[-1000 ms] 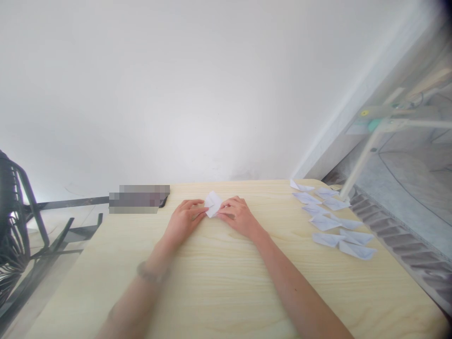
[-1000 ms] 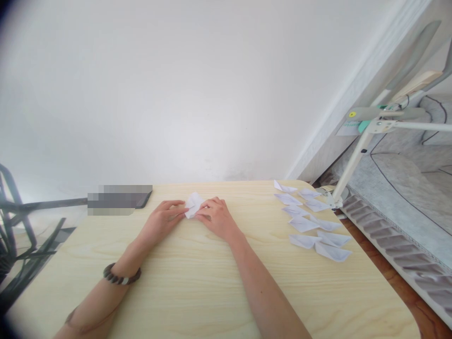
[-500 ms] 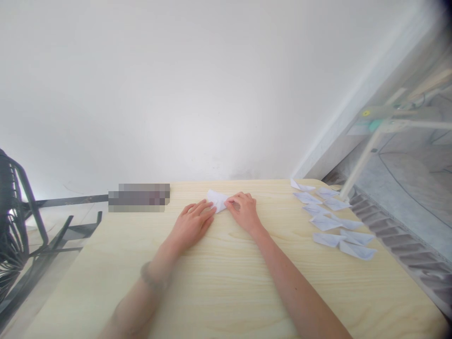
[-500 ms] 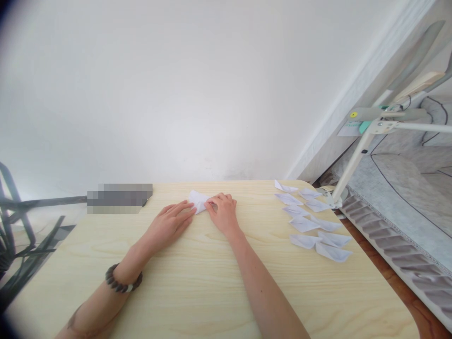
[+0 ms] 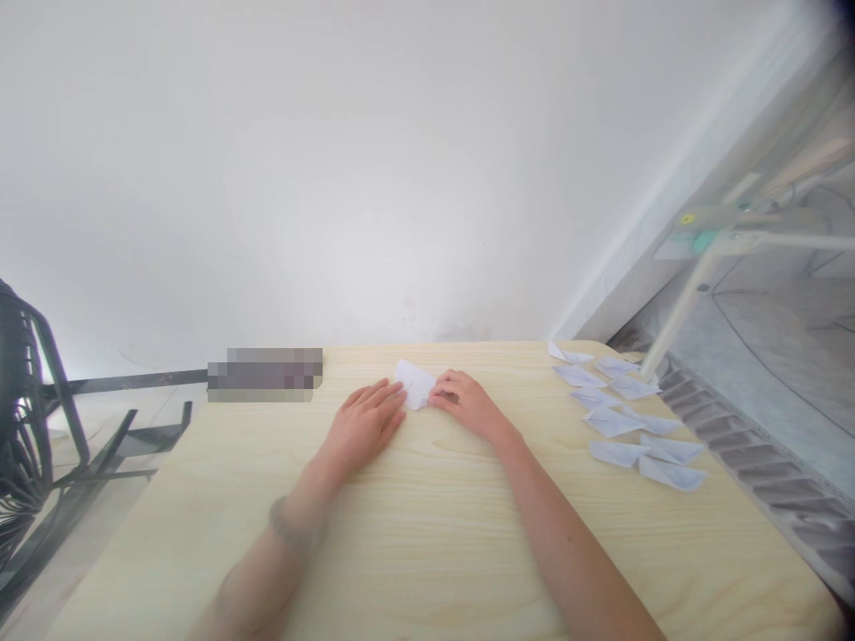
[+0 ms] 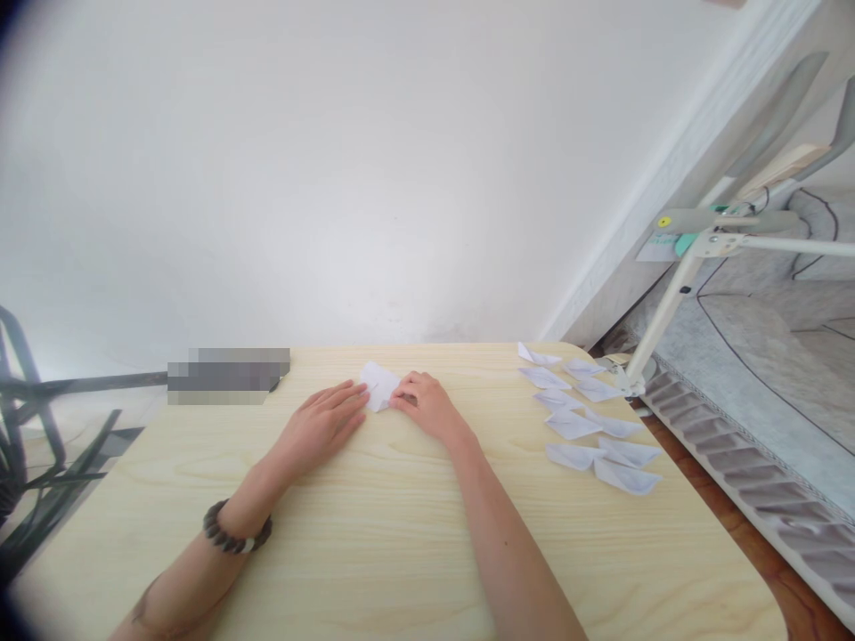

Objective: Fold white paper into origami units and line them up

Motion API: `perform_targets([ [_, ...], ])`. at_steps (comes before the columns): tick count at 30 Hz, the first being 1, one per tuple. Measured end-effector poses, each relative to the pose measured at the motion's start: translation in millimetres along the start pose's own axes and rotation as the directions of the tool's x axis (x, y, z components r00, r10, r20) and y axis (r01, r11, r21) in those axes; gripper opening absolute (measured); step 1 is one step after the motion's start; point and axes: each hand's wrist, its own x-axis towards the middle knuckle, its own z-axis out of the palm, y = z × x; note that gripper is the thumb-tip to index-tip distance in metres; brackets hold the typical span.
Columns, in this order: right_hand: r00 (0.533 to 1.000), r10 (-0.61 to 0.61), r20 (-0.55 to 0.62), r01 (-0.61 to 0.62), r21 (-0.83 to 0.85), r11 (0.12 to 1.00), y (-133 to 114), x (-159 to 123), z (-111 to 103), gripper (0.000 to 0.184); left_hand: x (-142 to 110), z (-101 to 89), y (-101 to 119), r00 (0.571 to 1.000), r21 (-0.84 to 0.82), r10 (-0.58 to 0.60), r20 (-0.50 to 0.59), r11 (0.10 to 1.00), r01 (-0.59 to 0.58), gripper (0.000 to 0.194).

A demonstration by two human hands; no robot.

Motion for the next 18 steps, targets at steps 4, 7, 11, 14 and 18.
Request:
perform_targets([
  [4,0.992,0.069,-0.106,-0.084,-0.143,0.986,-3,4,14,0.016,1,-0.7,2,1.000,0.046,0.018,0.021,0.999,-0.019,0.035],
  [7,0.981,0.119,-0.156,-0.154,-0.232,0.960,-6,6,20,0.016,0,0.1,2,0.999,0.058,0.023,0.025,0.998,-0.025,0.034],
  [11,0.975,0.137,-0.175,-0.185,-0.294,0.938,-8,6,23,0.018,0,1.8,4,0.999,0.064,0.027,0.028,0.998,-0.028,0.035],
  [14,0.972,0.140,-0.189,-0.191,-0.284,0.940,-9,6,24,0.017,0,2.0,5,0.999,0.083,0.021,0.042,0.996,-0.024,0.038],
  [18,0.964,0.153,-0.215,-0.207,-0.258,0.944,-9,6,24,0.017,1,1.3,7,0.997,0.112,0.031,0.066,0.993,-0.039,0.037],
])
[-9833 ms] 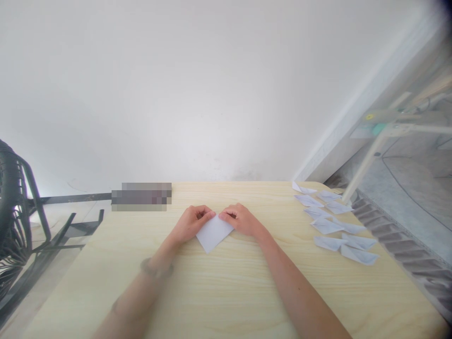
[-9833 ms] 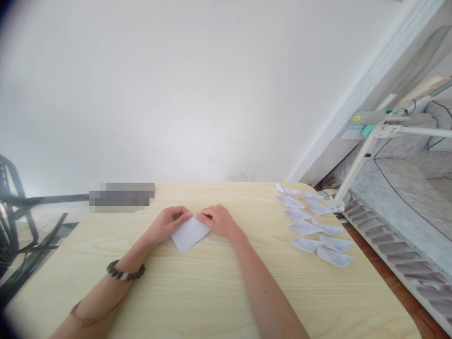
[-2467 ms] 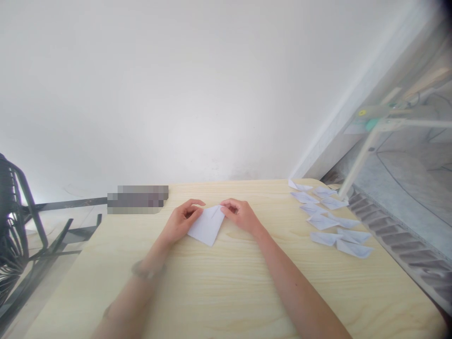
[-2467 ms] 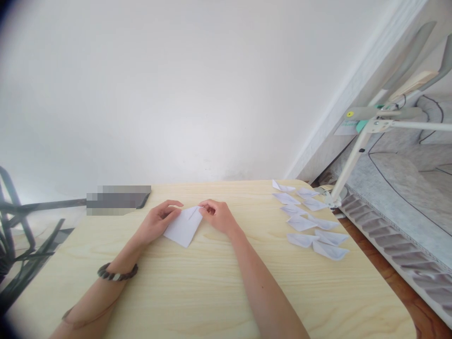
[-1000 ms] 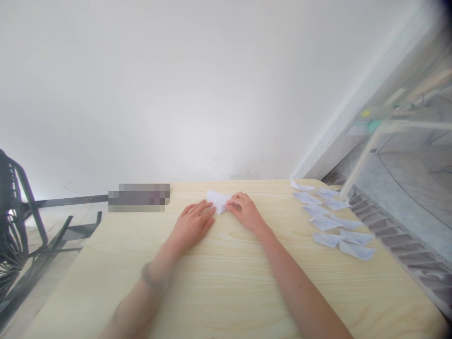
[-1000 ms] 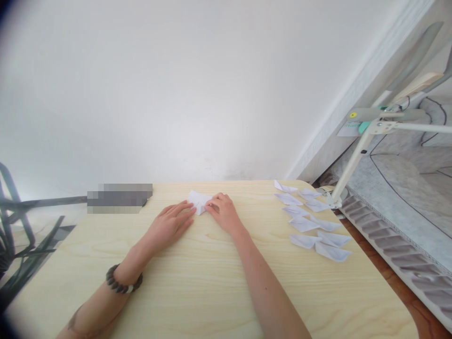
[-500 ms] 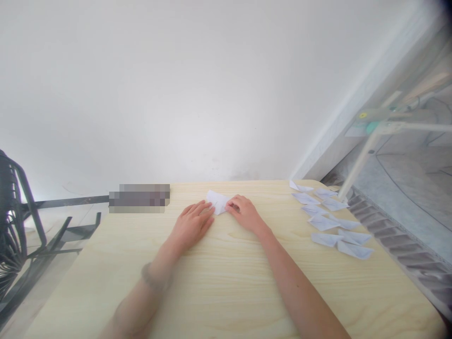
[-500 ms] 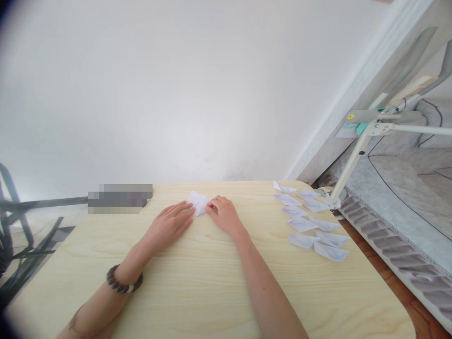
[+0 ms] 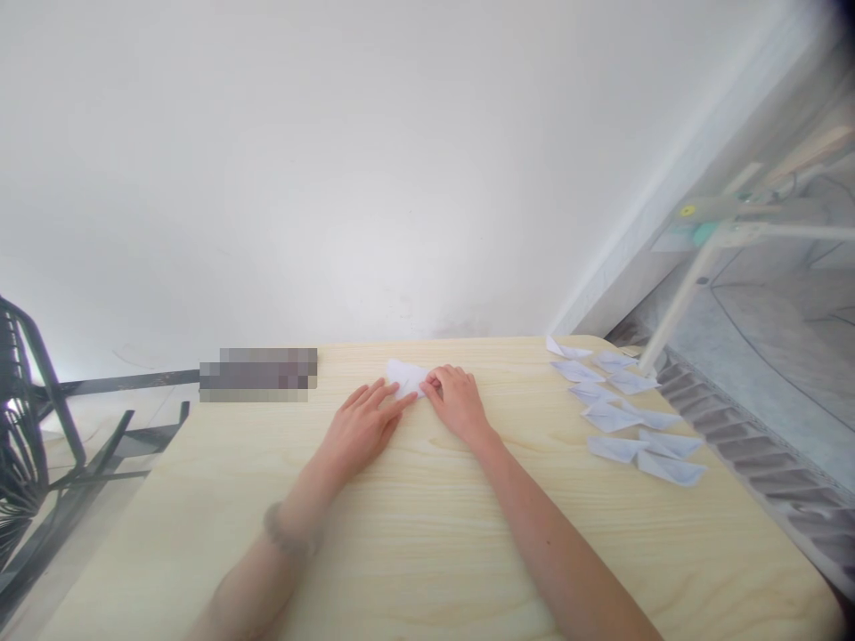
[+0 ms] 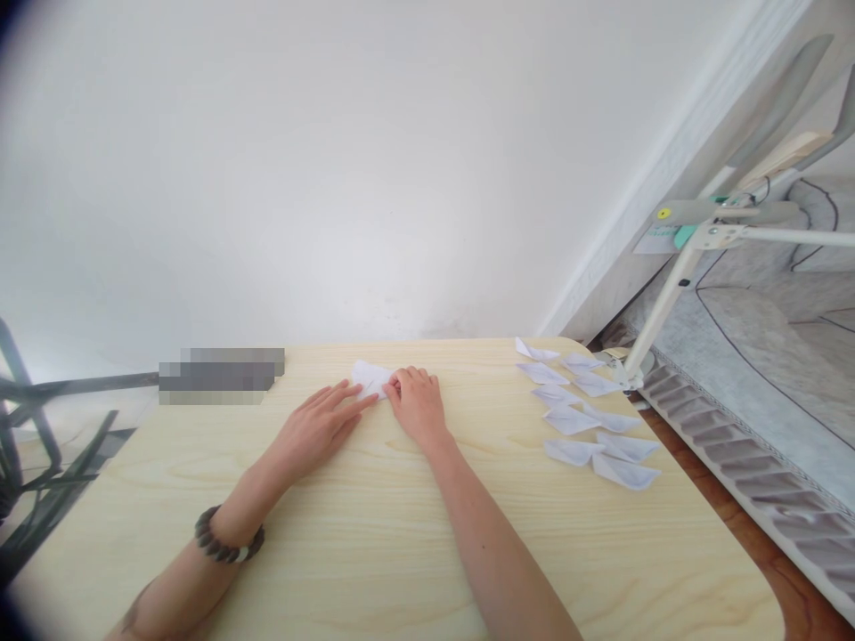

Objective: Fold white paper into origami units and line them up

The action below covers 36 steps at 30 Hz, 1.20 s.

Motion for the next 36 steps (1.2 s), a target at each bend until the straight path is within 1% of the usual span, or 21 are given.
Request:
perform_targets([
  [11,0.998,0.051,-0.021,-0.051,-0.019,0.998,-1,1,1,0.015,2,-2.4,4,1.000,0.061,-0.004,0.000,0.998,0.004,0.034],
  [18,0.998,0.067,-0.014,-0.067,-0.008,0.998,0,1,1,0.013,2,0.0,12,0.997,0.105,-0.075,-0.025,0.991,0.077,0.033],
  [21,0.998,0.065,-0.004,-0.065,0.008,0.998,0,0,0,0.012,2,0.0,15,0.996,0.110,-0.081,-0.037,0.990,0.085,0.032],
  [23,0.999,0.044,0.001,-0.044,0.028,0.999,1,0,0,0.012,1,0.0,16,0.996,0.117,-0.080,-0.036,0.990,0.084,0.033],
  [26,1.000,0.031,-0.001,-0.031,0.060,0.998,1,-1,-1,0.020,1,0.1,16,0.996,0.135,-0.081,-0.025,0.987,0.084,0.034],
  [30,0.998,0.060,0.013,-0.061,0.135,0.989,4,0,-4,0.025,1,0.8,15,0.996,0.146,-0.084,-0.015,0.986,0.085,0.032],
  [36,0.994,0.078,0.072,-0.096,0.288,0.953,15,5,-7,0.036,0,2.2,14,0.997,0.132,-0.069,-0.041,0.988,0.074,0.031],
])
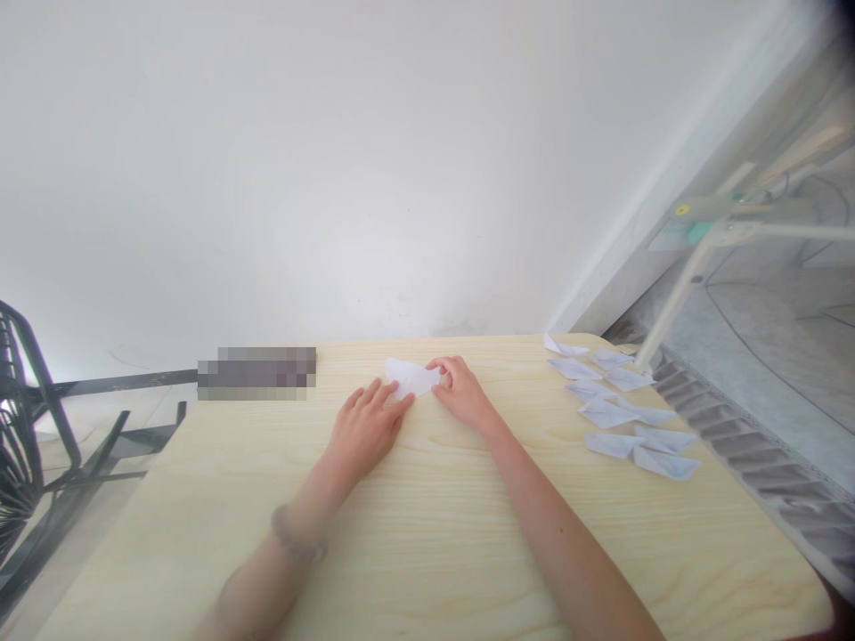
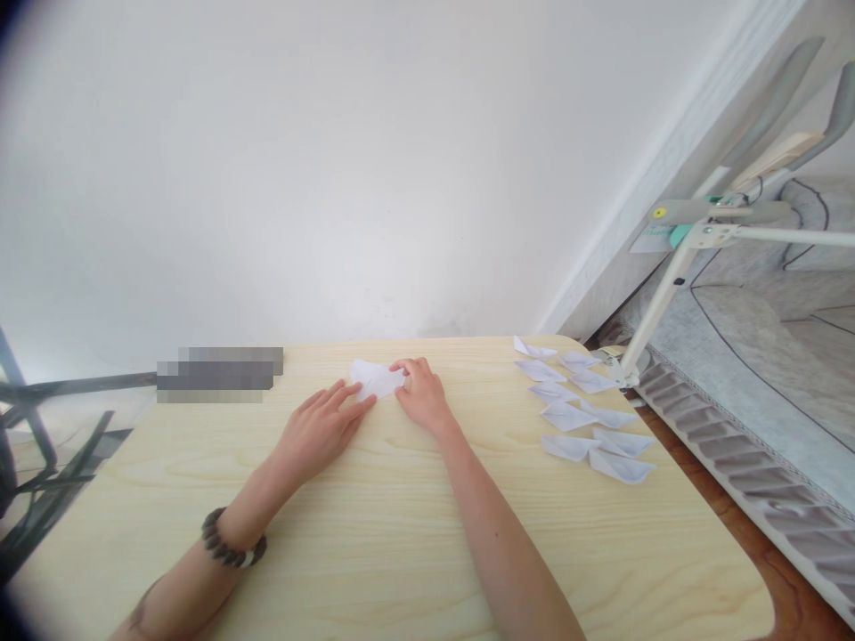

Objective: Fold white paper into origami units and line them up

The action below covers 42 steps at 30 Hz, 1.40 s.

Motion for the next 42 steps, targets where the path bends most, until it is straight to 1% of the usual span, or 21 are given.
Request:
perform_targets([
  [7,1.000,0.027,-0.007,-0.026,0.035,0.999,6,3,3,0.040,-1,-0.8,-1,1.000,0.020,0.003,0.022,1.000,-0.004,0.032],
  [14,0.999,0.021,-0.025,-0.022,-0.013,1.000,0,1,2,0.038,-3,-1.3,-3,1.000,-0.024,0.026,-0.014,0.999,-0.027,0.032],
  [17,1.000,0.019,-0.024,-0.021,-0.068,0.997,-3,-1,2,0.034,-2,-2.4,-3,0.999,-0.041,0.032,-0.001,0.999,-0.032,0.030],
  [21,0.999,-0.017,-0.042,0.008,-0.202,0.979,-10,-5,5,0.023,-1,-4.1,-3,0.999,-0.056,0.036,0.000,0.998,-0.036,0.030],
  [24,0.999,-0.028,-0.041,0.017,-0.255,0.967,-14,-7,7,0.024,-1,-5.2,-5,0.999,-0.068,0.044,0.012,0.997,-0.043,0.030],
  [29,0.999,-0.008,-0.037,-0.001,-0.239,0.971,-13,-6,7,0.022,-1,-6.2,-10,0.997,-0.101,0.066,0.050,0.993,-0.061,0.030],
  [34,0.999,-0.027,-0.043,0.015,-0.251,0.968,-14,-6,7,0.019,-1,-7.2,-11,0.995,-0.092,0.067,0.075,0.994,-0.060,0.030],
  [42,0.999,-0.027,-0.024,0.019,-0.269,0.963,-16,-7,7,0.025,-1,-8.0,-9,0.996,-0.104,0.067,0.066,0.993,-0.060,0.030],
])
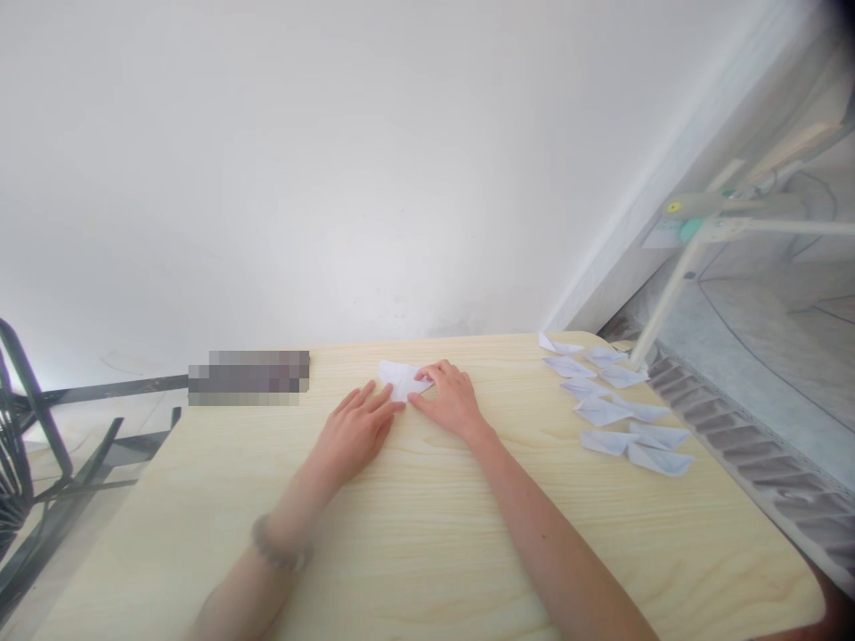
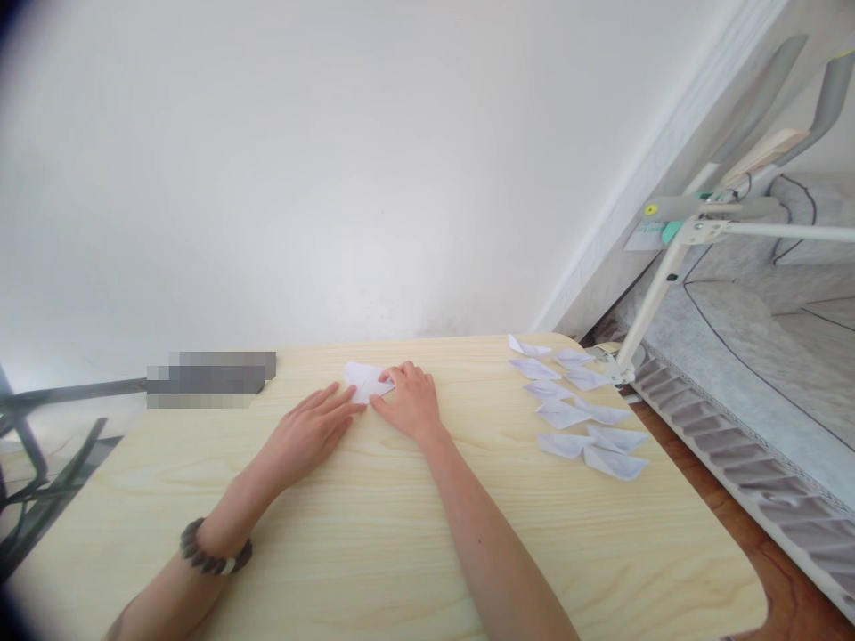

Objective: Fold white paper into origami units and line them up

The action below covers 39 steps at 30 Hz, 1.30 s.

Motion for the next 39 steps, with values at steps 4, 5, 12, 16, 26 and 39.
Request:
perform_targets([
  [4,1.000,0.013,0.010,-0.013,-0.009,1.000,0.0,1.1,-0.2,0.026,-0.3,1.5,-1.2,1.000,-0.016,0.011,-0.018,1.000,-0.011,0.030],
  [5,1.000,0.015,0.013,-0.015,-0.009,1.000,0.0,1.2,-0.3,0.026,-0.4,1.8,-1.5,1.000,-0.018,0.015,-0.020,1.000,-0.015,0.030],
  [12,1.000,0.018,0.014,-0.018,0.007,1.000,-0.1,0.8,-0.9,0.025,-0.5,0.5,-2.1,1.000,-0.021,0.013,0.016,1.000,-0.013,0.030],
  [16,1.000,0.012,0.018,-0.012,-0.005,1.000,0.0,0.8,-1.1,0.025,-0.9,-0.2,-3.3,0.999,-0.029,0.024,0.024,0.999,-0.024,0.030],
  [26,1.000,0.010,0.012,-0.010,0.005,1.000,0.8,0.2,-0.9,0.025,0.0,0.0,-4.3,0.999,-0.024,0.039,0.031,0.999,-0.038,0.032],
  [39,1.000,0.001,0.005,-0.001,-0.005,1.000,1.1,-0.5,-0.6,0.026,0.8,-1.6,-2.0,0.998,-0.015,-0.003,0.059,1.000,0.004,0.031],
])
